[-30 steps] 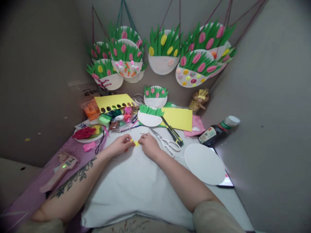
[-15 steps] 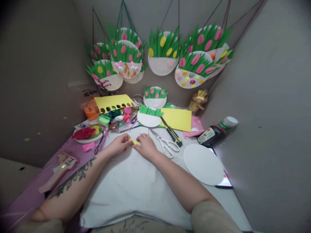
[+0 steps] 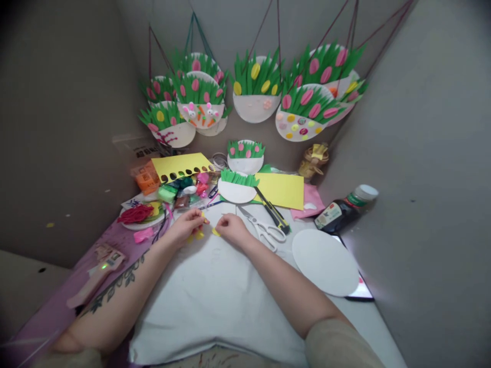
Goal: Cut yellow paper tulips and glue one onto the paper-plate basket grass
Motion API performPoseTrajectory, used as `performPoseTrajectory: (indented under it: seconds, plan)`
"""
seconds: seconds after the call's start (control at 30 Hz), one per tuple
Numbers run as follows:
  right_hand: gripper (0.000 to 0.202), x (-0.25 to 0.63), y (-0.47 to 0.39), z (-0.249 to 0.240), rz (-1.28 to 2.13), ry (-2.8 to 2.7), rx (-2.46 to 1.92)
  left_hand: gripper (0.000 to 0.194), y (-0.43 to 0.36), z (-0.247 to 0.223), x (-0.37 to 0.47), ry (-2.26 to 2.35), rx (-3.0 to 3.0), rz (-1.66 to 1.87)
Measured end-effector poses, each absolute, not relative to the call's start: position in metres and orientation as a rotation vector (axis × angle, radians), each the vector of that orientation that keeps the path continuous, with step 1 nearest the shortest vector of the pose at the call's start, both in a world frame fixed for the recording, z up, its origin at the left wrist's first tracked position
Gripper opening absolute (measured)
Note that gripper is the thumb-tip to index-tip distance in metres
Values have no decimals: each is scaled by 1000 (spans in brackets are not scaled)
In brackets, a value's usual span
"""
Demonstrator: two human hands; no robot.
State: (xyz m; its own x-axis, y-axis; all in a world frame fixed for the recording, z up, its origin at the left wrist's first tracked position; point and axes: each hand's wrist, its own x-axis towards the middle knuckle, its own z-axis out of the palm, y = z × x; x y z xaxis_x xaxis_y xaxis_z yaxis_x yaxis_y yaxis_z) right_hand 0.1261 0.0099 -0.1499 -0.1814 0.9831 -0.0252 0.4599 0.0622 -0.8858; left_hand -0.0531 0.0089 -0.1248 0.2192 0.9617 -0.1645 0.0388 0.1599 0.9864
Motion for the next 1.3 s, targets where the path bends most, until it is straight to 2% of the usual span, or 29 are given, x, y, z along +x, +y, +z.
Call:
performPoseTrajectory:
  seconds: [0.17, 0.33, 0.43, 0.73, 1.1, 1.3]
  plan:
    - [16, 137, 8, -128, 1498, -1399, -1131, 25, 3, -118, -53, 968, 1019, 827]
    - [18, 130, 0, -117, 1564, -1355, -912, 28, -8, -113, -47, 762, 921, 656]
    - [27, 125, -4, -120, 1613, -1293, -918, 30, -10, -114, -45, 788, 894, 625]
    - [19, 123, -6, -120, 1581, -1347, -952, 27, -9, -116, -46, 813, 997, 584]
    - [24, 120, -3, -123, 1420, -1131, -1064, 23, -9, -107, -45, 1172, 1717, 911]
    - [25, 117, -6, -120, 1387, -1071, -1063, 17, -14, -106, -44, 1266, 1833, 978]
